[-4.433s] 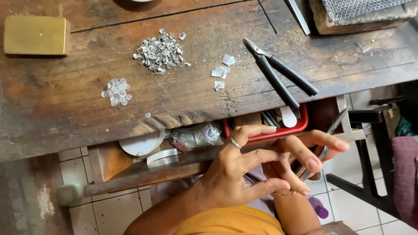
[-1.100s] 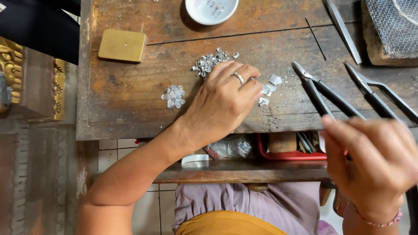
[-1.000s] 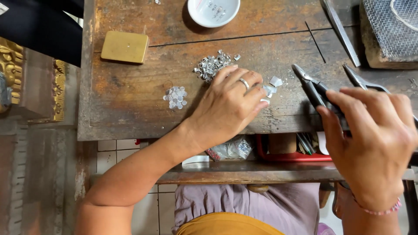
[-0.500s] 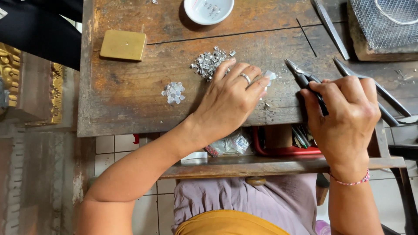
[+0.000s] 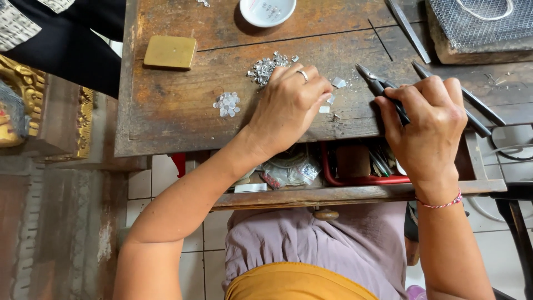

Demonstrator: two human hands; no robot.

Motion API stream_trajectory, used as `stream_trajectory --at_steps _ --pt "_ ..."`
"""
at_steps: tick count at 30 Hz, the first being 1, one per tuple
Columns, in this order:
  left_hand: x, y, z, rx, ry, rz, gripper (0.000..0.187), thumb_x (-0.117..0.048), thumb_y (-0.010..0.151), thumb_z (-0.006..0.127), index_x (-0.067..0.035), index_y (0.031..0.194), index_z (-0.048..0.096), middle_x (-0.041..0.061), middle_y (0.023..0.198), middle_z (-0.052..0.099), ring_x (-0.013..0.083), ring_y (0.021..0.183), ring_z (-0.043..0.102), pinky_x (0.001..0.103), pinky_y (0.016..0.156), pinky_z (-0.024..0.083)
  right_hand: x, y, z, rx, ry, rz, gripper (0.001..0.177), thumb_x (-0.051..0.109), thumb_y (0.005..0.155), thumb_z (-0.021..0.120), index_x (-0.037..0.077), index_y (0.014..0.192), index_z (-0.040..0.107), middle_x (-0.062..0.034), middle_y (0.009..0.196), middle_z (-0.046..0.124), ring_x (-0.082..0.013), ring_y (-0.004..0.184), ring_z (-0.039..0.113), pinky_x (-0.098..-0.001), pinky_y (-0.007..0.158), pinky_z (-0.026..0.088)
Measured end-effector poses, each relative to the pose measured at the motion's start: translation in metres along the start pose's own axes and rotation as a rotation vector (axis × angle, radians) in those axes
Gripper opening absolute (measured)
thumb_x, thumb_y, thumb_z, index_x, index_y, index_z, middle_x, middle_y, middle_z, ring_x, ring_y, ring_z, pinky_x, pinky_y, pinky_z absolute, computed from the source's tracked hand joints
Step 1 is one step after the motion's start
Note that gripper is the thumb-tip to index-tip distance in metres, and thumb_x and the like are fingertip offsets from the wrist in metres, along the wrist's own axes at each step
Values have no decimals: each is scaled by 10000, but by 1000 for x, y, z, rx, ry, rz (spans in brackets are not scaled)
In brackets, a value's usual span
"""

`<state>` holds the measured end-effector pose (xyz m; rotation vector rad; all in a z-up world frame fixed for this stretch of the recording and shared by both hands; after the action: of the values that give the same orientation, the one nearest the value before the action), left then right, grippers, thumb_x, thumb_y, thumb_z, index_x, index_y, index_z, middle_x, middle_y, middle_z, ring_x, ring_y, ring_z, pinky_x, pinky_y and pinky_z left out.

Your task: Shaping and trimming small silver jewelry components using pliers and cutters at a workbench.

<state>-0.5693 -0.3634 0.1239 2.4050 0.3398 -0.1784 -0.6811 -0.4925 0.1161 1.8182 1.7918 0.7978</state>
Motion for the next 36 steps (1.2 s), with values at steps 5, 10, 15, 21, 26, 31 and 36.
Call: stream_trajectory --at_steps 5,10,15,21,26,31,36 --pt "6 -2 -4 38 -144 -37 73 -29 943 712 -85 961 670 37 926 674 271 854 641 441 804 472 0 0 -1 -8 12 -1 162 116 1144 867 30 1060 758 -126 974 599 -335 844 467 -432 768 406" --pt "5 -5 -1 166 -181 -8 71 -96 977 666 -105 999 733 15 923 691 260 827 641 433 817 464 -1 0 1 7 17 4 155 112 1154 861 24 1070 764 -130 984 606 -337 866 483 -431 776 409" --pt "6 -3 -18 35 -31 -19 69 -50 952 756 -28 1013 733 65 947 547 275 854 558 441 708 434 -1 -1 2 7 20 2 142 102 1168 862 11 1088 788 -138 1012 641 -342 860 497 -432 798 413" --pt "1 -7 -12 151 -85 -5 124 -140 952 754 -87 865 683 31 963 514 228 924 544 438 870 369 -1 -3 2 2 41 1 167 96 1197 856 -8 1087 785 -155 1052 668 -351 895 510 -446 831 416" --pt "-5 -11 -7 181 -65 41 142 -170 901 833 -118 826 723 40 1007 547 225 948 547 438 918 348 0 -1 1 22 48 12 167 102 1199 845 -14 1094 785 -175 1062 675 -374 914 530 -467 861 428" --pt "-7 -10 0 194 -84 4 158 -134 882 831 -114 788 705 27 994 574 219 918 550 425 862 355 -1 6 2 68 2 9 194 110 1167 880 2 1065 755 -153 1008 641 -361 886 509 -456 817 416" --pt "-15 -11 3 161 -116 20 128 -57 892 739 -97 833 633 53 969 604 247 917 571 425 800 380 1 16 13 186 -128 11 280 209 1155 837 59 1015 646 -123 963 591 -346 881 514 -446 739 432"
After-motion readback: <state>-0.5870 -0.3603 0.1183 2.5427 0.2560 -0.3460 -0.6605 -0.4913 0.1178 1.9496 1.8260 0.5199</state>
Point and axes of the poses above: each hand's wrist, its own y-axis towards the middle knuckle, its own z-axis out of the palm, x = y × z, the point moved 10 cm from there along y, towards the middle knuckle
